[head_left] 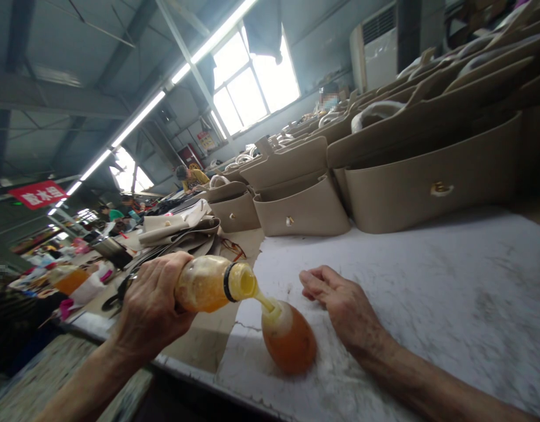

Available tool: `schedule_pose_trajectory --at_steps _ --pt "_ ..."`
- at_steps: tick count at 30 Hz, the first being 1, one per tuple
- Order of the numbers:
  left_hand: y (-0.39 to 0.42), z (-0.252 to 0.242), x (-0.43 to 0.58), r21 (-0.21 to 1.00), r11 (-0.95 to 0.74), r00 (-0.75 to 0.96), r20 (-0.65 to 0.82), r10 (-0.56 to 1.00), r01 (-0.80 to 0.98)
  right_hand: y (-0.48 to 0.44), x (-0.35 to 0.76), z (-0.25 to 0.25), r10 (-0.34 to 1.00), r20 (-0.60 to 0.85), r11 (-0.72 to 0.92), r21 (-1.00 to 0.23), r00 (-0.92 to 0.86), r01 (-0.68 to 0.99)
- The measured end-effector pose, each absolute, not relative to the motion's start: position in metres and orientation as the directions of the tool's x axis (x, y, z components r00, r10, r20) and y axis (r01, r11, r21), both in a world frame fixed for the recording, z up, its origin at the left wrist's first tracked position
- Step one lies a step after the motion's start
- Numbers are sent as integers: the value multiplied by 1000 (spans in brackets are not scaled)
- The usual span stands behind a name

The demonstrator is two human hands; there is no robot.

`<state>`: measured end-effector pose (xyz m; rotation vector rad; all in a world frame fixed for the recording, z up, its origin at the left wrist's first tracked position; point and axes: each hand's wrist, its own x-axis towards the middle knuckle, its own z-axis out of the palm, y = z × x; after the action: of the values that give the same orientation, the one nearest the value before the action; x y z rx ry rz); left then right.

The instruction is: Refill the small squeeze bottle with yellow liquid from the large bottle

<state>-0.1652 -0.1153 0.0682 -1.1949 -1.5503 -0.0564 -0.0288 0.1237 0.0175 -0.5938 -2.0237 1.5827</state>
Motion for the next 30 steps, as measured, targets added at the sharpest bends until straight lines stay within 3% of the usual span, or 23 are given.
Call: schedule_pose_trajectory --at_steps 30 --pt "-113 55 -166 -471 493 80 778 624 732 121 -29 22 618 132 218 -976 -775 7"
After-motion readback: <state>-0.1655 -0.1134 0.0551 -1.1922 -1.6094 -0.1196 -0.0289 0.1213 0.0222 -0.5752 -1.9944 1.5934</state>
